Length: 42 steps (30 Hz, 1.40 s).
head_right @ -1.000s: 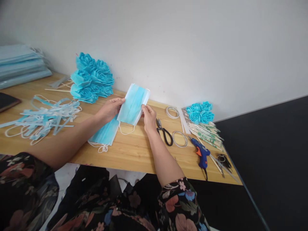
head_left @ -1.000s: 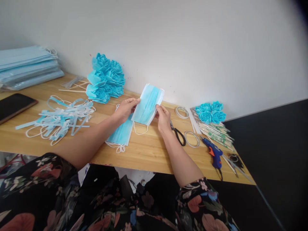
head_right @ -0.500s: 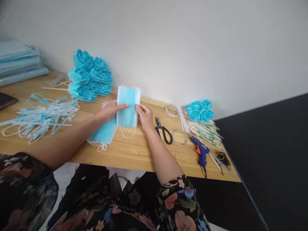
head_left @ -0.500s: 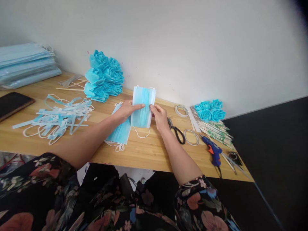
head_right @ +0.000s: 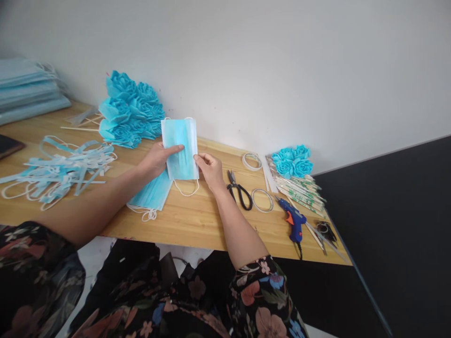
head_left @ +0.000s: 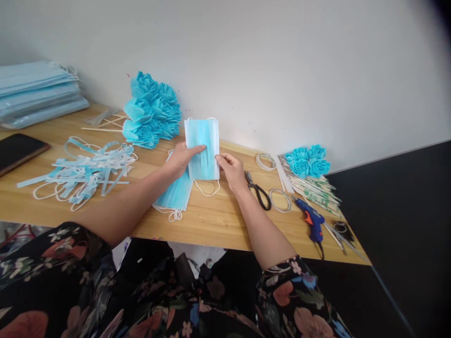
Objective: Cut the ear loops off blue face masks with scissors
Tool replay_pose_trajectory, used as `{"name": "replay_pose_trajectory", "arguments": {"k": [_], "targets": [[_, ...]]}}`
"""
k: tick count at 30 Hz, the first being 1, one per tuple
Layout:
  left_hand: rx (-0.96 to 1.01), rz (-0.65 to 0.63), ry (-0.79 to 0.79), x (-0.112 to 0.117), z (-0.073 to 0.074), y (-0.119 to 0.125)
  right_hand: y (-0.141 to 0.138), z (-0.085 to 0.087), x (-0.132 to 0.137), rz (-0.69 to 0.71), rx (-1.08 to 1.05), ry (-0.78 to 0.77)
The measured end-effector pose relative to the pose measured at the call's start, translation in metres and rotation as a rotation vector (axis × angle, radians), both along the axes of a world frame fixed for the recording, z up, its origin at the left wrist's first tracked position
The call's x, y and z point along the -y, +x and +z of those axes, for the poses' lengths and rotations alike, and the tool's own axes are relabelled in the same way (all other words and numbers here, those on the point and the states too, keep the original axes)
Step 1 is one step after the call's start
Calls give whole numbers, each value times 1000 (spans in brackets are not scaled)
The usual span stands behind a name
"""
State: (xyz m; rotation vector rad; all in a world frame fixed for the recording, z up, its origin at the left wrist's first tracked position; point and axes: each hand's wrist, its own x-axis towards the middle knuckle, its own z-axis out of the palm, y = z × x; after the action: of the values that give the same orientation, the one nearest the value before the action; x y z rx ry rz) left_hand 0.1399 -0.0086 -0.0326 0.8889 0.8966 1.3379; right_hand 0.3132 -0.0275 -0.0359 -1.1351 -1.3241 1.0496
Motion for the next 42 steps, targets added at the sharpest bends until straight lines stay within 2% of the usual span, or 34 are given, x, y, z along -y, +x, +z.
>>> {"name": "replay_pose_trajectory", "arguments": {"k": [6,15,22,25,29,33,38,42], "targets": [[28,22,-8,0,1,0,2,-2,-2,-17,-12,19],[14,-86,-18,1,-3,0,3,-2,-1,-1,-61,28],[-101,-295,-63,5,-5,1,1,0,1,50,-119,-3],[-127,-335,-61,6,-4,1,0,0,1,30,-133,17],[-222,-412,-34,8,-2,-1,2,-2,-1,-61,-143,55],[-308,-403,2,12,2,-1,3,-1,-3,-116,-167,56],[-315,-367,13,13,3,0,3,1,-2,-106,-151,27],[-316,-338,-3,13,3,2,4,2,-4,-144,-143,63]]}}
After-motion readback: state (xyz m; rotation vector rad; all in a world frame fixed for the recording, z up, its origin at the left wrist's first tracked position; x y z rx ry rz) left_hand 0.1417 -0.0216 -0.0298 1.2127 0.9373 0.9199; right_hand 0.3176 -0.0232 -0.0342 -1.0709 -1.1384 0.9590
